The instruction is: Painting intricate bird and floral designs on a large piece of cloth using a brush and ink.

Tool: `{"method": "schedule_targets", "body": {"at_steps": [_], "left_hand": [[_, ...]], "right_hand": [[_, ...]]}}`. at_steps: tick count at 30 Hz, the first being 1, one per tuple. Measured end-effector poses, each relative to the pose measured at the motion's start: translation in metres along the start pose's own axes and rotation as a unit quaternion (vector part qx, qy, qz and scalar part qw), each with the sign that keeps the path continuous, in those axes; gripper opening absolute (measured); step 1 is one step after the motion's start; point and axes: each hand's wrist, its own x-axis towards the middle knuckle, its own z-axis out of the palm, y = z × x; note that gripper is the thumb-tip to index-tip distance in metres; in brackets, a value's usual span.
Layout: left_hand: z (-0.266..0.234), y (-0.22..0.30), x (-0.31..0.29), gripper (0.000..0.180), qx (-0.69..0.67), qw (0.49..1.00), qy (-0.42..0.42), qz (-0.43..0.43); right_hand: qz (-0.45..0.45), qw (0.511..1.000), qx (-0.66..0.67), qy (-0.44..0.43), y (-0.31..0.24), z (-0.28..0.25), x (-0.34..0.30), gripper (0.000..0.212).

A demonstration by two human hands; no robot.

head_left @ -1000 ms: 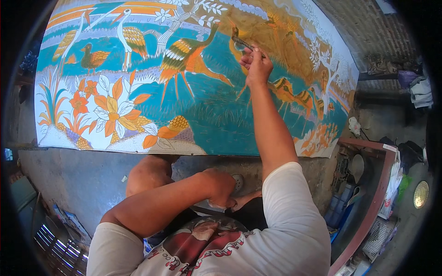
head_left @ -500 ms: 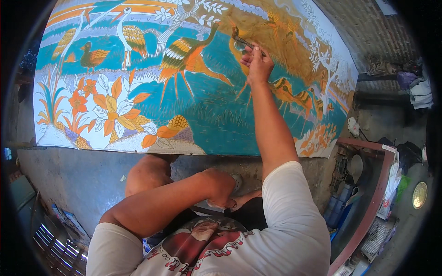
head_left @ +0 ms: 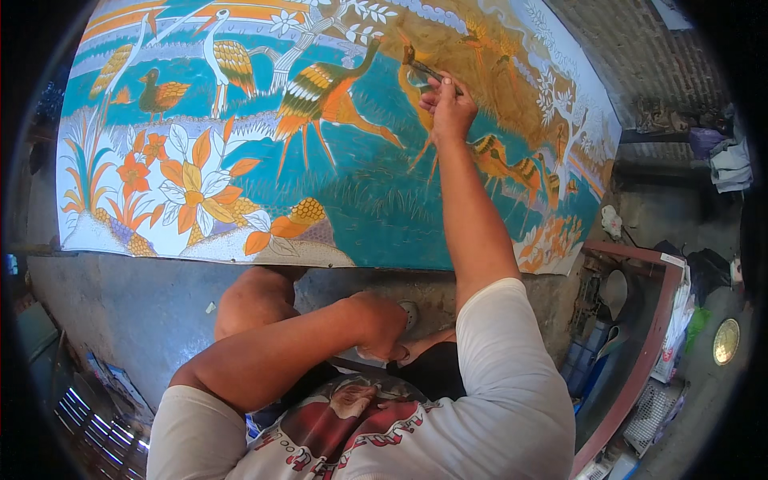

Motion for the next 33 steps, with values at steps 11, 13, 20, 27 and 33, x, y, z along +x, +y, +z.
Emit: {"method": "schedule_targets", "body": {"at_steps": [11, 13, 20, 27, 33], "left_hand": [[-0.003, 0.004, -0.003, 0.058, 0.017, 1.0, 0.007, -0.006], [-0.01, 0.005, -0.006, 0.058, -0.001, 1.0, -0.028, -0.008], [-0.005, 0.003, -0.003, 0.058, 0.002, 1.0, -0.005, -0.005], [-0.008, 0.005, -0.003, 0.057, -0.001, 1.0, -0.01, -0.004], [-0.003, 0.004, -0.001, 0.055, 0.005, 1.0, 0.017, 0.003]], "right_hand": [[-0.026, 0.999, -0.029, -0.022, 0.003, -0.005, -0.006, 0.026], [-0.028, 0.998, -0.043, -0.029, 0.003, -0.005, -0.008, 0.026], [-0.03, 0.997, -0.049, -0.043, 0.005, -0.013, -0.008, 0.026], [-0.037, 0.993, -0.09, -0.07, 0.004, -0.022, -0.017, 0.024], [-0.048, 0.991, -0.105, -0.074, 0.004, -0.028, -0.016, 0.023]]}}
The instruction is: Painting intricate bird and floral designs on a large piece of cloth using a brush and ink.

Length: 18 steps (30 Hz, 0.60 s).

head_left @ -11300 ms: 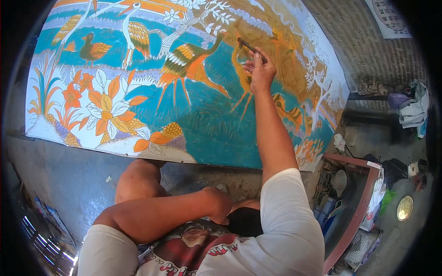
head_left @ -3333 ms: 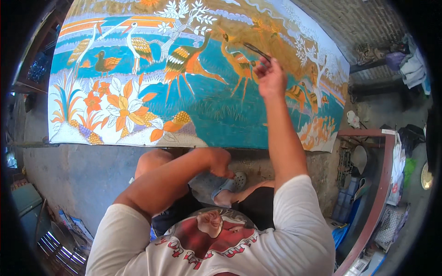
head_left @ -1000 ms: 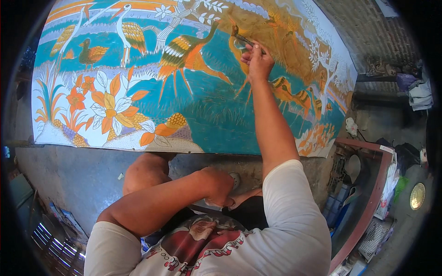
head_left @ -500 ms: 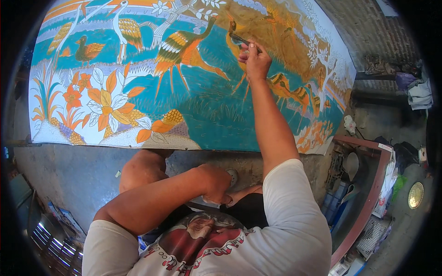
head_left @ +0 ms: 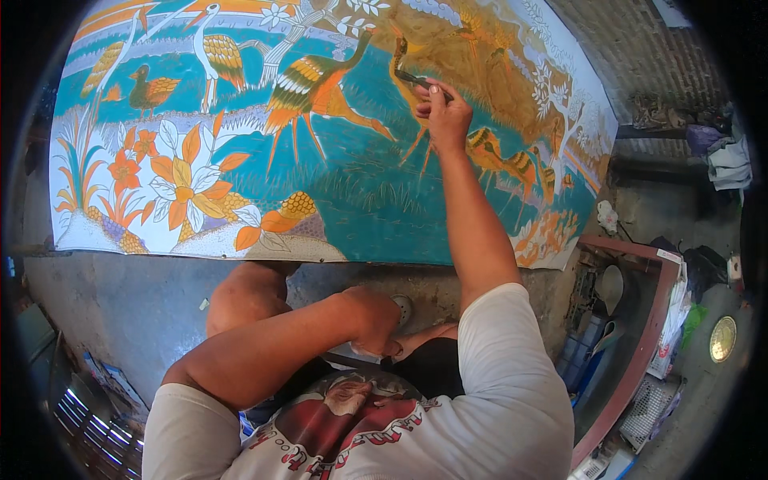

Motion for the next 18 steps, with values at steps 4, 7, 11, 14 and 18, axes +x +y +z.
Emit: {"method": "schedule_targets", "body": {"at_steps": [4, 7, 11, 14, 18], "left_hand": [[-0.006, 0.0, 0.001, 0.057, -0.008, 0.999, -0.041, -0.008], [-0.003, -0.001, 0.003, 0.058, -0.009, 0.999, -0.039, -0.01], [-0.001, -0.002, 0.004, 0.058, -0.009, 0.999, -0.039, -0.017], [-0.001, -0.001, 0.003, 0.058, -0.007, 1.0, -0.025, -0.01], [-0.002, 0.0, 0.0, 0.058, -0.006, 1.0, -0.026, -0.013]], "right_hand": [[-0.016, 0.998, 0.053, 0.023, -0.005, 0.002, 0.006, 0.024], [0.009, 0.994, 0.101, 0.039, -0.007, 0.013, 0.009, 0.025], [0.023, 0.992, 0.119, 0.045, -0.008, 0.022, 0.011, 0.027], [0.025, 0.994, 0.102, 0.043, -0.006, 0.026, 0.011, 0.029], [0.031, 0.993, 0.103, 0.056, -0.003, 0.029, 0.011, 0.027]]}}
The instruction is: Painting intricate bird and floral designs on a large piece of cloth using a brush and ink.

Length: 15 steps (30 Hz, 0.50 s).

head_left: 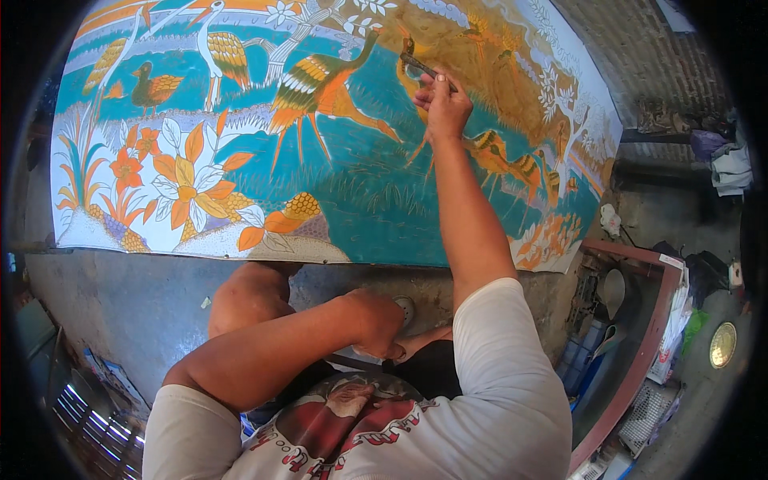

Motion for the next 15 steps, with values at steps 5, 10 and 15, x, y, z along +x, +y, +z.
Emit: {"method": "schedule_targets", "body": {"at_steps": [5, 10, 15], "left_hand": [[-0.005, 0.003, -0.006, 0.057, 0.0, 1.0, 0.005, 0.0], [0.002, 0.0, 0.001, 0.055, 0.003, 1.0, 0.007, 0.003], [-0.005, 0.003, -0.005, 0.055, -0.013, 1.0, -0.011, 0.008]], "right_hand": [[0.008, 1.0, -0.001, -0.001, 0.001, -0.002, -0.002, 0.027], [0.007, 1.0, -0.008, -0.005, 0.002, -0.004, -0.007, 0.027], [0.008, 0.999, -0.027, -0.022, 0.004, -0.008, -0.012, 0.031]]}}
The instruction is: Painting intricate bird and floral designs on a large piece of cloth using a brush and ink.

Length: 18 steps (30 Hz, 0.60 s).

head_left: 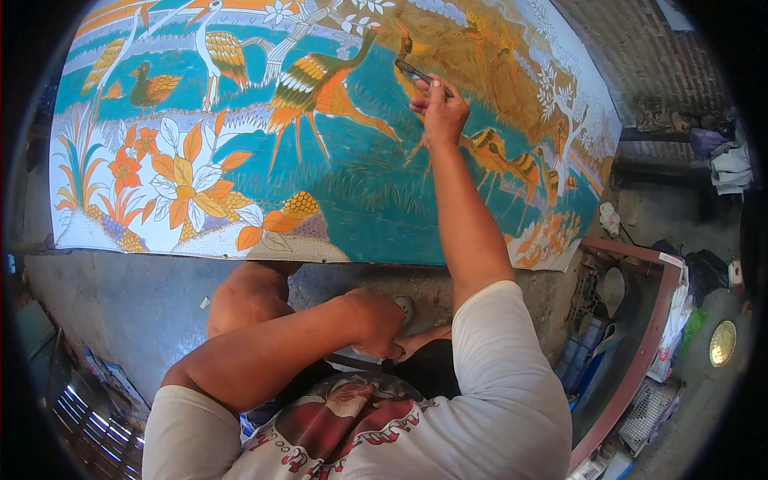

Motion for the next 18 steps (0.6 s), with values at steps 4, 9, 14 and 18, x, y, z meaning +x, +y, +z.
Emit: {"method": "schedule_targets", "body": {"at_steps": [4, 9, 14, 18], "left_hand": [[0.011, -0.003, 0.003, 0.056, 0.018, 0.998, 0.059, 0.01], [0.001, 0.0, 0.005, 0.056, 0.016, 1.0, 0.01, -0.004], [-0.004, -0.006, 0.008, 0.057, 0.013, 1.0, 0.013, -0.015], [-0.003, -0.015, 0.018, 0.06, 0.005, 1.0, 0.023, 0.005]], "right_hand": [[-0.007, 1.0, 0.003, 0.005, 0.005, -0.001, -0.001, 0.025], [-0.011, 1.0, -0.02, 0.011, 0.003, -0.008, -0.006, 0.025], [-0.05, 0.999, -0.015, 0.008, -0.022, -0.035, -0.034, 0.025], [0.015, 0.999, 0.027, 0.033, -0.047, -0.092, -0.098, 0.029]]}}
